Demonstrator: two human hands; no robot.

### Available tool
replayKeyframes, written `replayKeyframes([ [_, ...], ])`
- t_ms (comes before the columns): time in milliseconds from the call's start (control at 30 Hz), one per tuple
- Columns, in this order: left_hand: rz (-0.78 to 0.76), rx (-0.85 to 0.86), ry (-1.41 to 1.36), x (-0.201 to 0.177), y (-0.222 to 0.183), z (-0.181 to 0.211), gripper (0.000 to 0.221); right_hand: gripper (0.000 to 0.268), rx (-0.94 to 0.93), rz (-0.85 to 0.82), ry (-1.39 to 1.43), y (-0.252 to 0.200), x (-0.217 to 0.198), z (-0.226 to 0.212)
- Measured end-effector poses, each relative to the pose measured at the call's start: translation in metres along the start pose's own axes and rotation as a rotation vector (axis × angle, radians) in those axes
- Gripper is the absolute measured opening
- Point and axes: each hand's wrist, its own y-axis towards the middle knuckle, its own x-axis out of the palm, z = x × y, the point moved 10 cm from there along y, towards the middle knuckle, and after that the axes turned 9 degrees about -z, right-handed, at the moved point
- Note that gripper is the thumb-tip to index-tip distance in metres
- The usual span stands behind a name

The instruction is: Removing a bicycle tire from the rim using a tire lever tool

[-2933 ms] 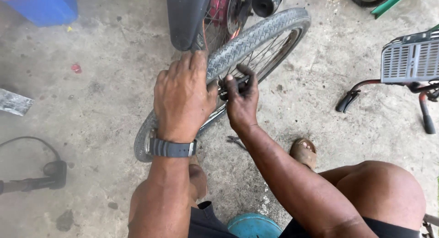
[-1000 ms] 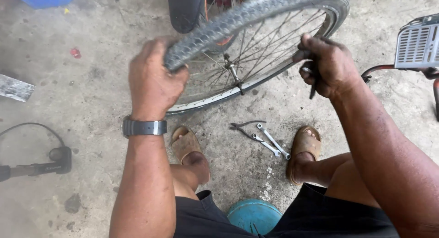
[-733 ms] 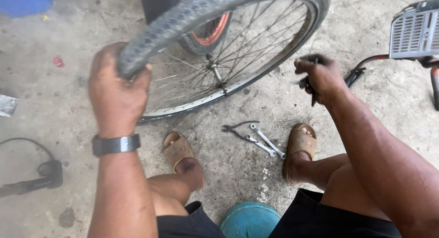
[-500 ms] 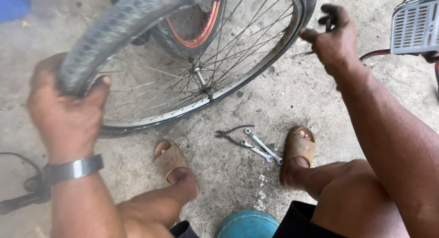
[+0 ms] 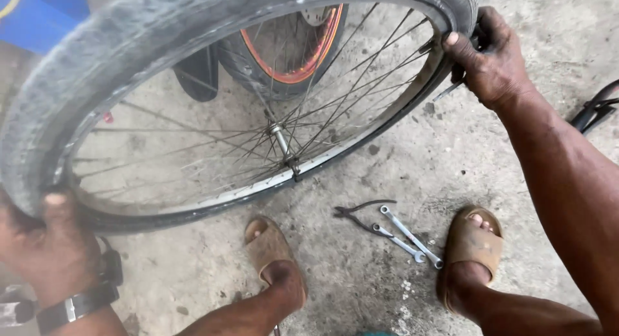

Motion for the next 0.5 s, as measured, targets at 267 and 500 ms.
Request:
replayKeyframes([
  [267, 0.116, -0.123, -0.155, 0.002, 0.009, 0.001, 0.081, 0.018, 0.011, 0.133, -0.155, -0.006, -0.052, -0.026],
  [500, 0.124, -0.375, -0.105, 0.002, 0.006, -0.015, 0.065, 0.052, -0.041, 0.004, -0.148, 0.031, -0.108, 0.075],
])
